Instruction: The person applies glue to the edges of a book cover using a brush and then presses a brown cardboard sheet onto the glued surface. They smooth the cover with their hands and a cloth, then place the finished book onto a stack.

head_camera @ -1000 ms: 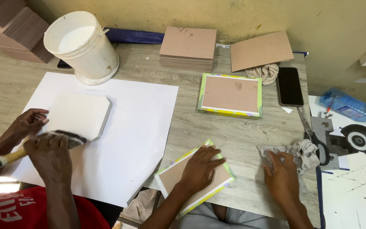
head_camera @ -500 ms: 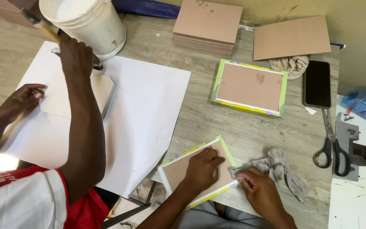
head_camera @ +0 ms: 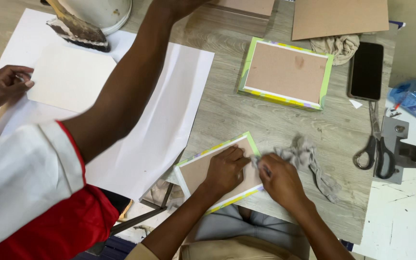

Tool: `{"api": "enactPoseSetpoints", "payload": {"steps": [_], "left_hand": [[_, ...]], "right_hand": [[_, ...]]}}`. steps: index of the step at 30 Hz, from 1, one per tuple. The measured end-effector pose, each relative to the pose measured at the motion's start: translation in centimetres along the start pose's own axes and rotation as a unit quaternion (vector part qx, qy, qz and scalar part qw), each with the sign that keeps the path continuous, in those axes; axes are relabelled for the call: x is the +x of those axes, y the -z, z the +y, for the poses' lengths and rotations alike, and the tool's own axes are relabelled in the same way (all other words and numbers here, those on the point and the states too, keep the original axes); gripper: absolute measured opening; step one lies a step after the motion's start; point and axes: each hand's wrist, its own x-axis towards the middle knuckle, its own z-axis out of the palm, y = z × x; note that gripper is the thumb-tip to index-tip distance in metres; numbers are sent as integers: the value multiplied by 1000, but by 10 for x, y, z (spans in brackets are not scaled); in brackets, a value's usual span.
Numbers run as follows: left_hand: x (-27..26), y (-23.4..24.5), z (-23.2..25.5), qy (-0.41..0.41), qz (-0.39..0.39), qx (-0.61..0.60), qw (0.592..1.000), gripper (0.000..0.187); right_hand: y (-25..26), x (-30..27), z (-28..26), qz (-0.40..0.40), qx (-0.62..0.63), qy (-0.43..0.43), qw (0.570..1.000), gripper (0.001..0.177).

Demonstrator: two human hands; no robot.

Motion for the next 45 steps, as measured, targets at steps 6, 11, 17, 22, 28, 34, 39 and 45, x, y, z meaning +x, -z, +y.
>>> {"api": "enactPoseSetpoints", "payload": {"steps": [6, 11, 17, 22, 28, 34, 39, 45], "left_hand": [[-16, -36, -31, -16, 42, -36, 998, 44], [-42, 15, -1, 125, 149, -137, 971, 45], [-121, 53, 32, 509, 339, -195, 767, 39], [-153, 47, 31, 615, 288, -526, 512, 23], [-134, 64, 47, 582, 295, -597, 467, 45], [-121, 69, 45, 567, 279, -586, 507, 47], [-118, 67, 42, 545, 281, -595, 520, 43], [-109, 76, 38, 476, 216, -570, 634, 37]], "right_hand": [[15, -87, 48, -17, 77, -37, 996, 18], [45, -85, 70, 116, 60, -177, 976, 36], [26, -66, 58, 263, 119, -65, 955, 43], [20, -46, -2, 105, 233, -218, 942, 45], [3, -43, 28, 1, 125, -203, 971, 67], [1, -66, 38, -20, 447, -126, 885, 53], [19, -90, 38, -103, 496, -104, 856, 40], [67, -91, -7, 27, 250, -248, 936, 69]]}}
